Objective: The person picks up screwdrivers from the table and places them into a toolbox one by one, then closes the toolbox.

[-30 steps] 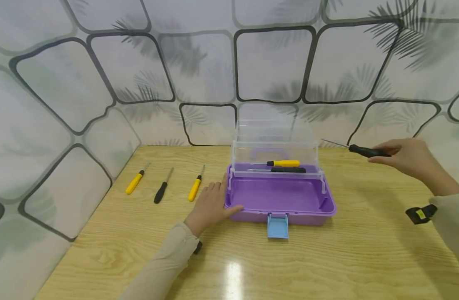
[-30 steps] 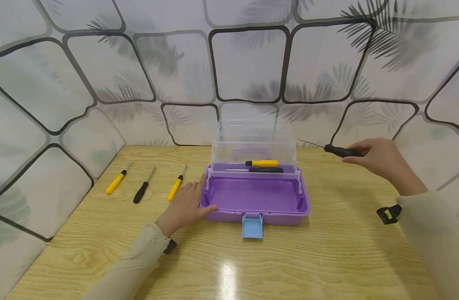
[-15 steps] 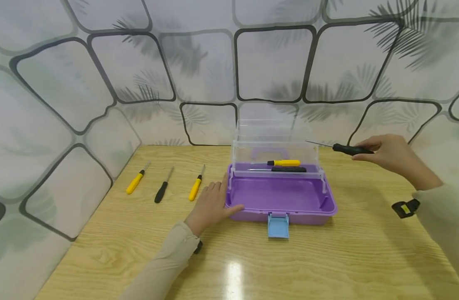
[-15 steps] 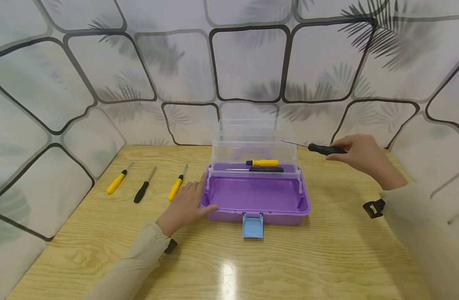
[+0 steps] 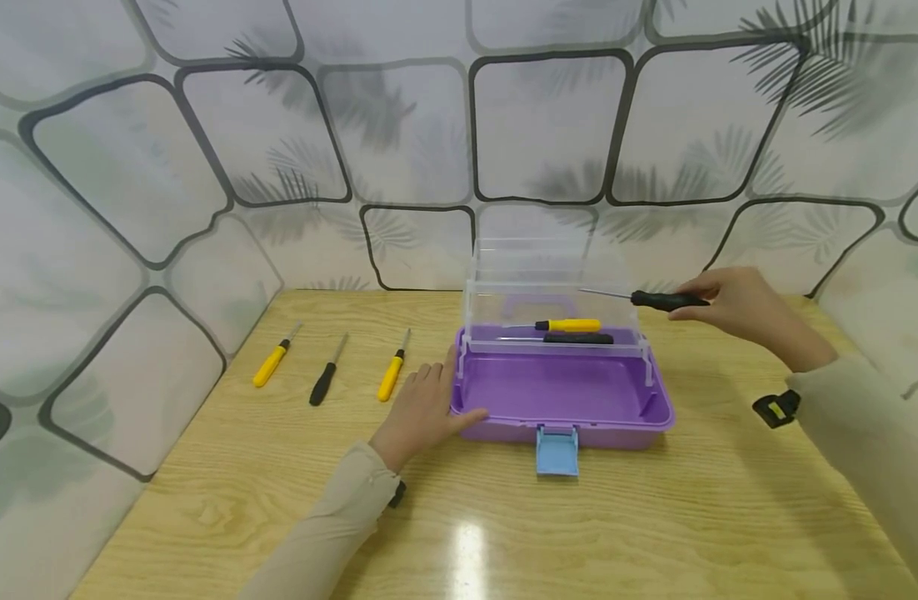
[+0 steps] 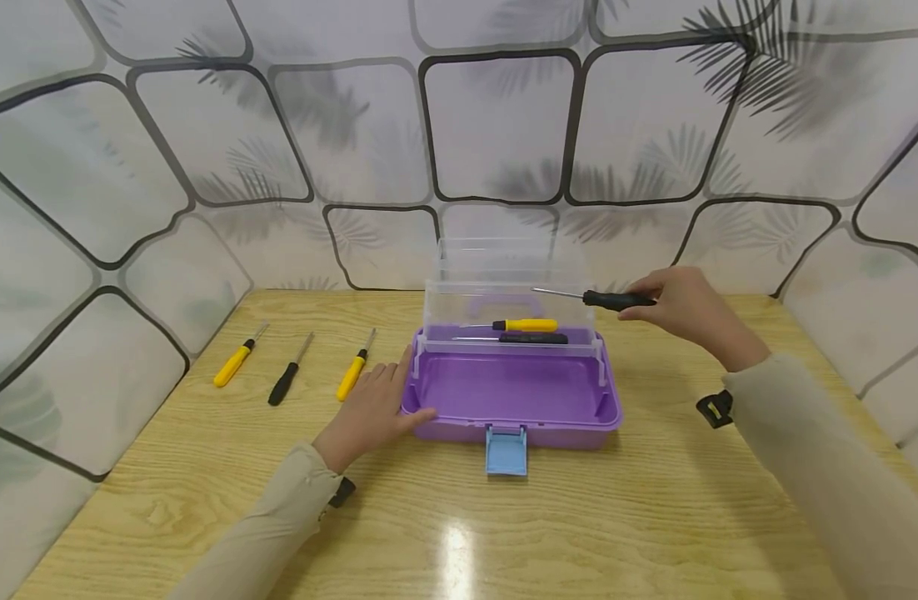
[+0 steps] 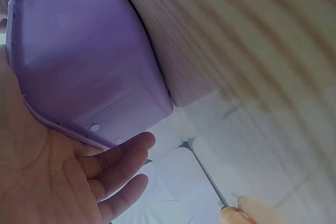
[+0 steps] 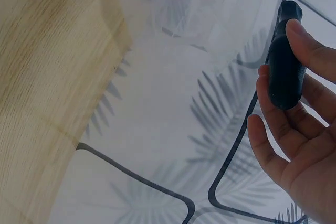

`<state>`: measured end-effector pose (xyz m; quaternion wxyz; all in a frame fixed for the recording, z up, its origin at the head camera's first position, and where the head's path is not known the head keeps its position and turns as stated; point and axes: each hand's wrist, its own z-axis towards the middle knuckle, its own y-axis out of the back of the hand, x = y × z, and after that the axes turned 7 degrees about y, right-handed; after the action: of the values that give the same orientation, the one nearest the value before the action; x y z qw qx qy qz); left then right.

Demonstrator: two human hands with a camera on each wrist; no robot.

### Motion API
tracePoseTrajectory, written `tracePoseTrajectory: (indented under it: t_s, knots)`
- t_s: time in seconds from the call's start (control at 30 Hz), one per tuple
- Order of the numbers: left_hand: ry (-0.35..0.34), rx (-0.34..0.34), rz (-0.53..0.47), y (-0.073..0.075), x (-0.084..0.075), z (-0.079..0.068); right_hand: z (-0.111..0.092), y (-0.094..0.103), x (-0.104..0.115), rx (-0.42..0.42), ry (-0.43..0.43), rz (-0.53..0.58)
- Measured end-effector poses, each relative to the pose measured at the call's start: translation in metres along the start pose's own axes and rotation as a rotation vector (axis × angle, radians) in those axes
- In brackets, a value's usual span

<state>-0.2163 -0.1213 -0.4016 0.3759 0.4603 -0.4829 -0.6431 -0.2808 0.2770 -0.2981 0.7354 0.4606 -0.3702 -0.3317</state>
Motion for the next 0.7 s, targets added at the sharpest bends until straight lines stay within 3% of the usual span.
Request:
tracePoseTrajectory:
  t_s: [0.33, 0.7]
  knots:
    - [0.0, 0.002, 0.017, 0.001, 0.0, 0.0, 0.012, -0.009, 0.008, -0.006, 0.074, -0.009]
    - [0.01, 0.008, 0.006, 0.0, -0.001, 0.0, 0.02, -0.018, 0.015, 0.048, 0.06, 0.03]
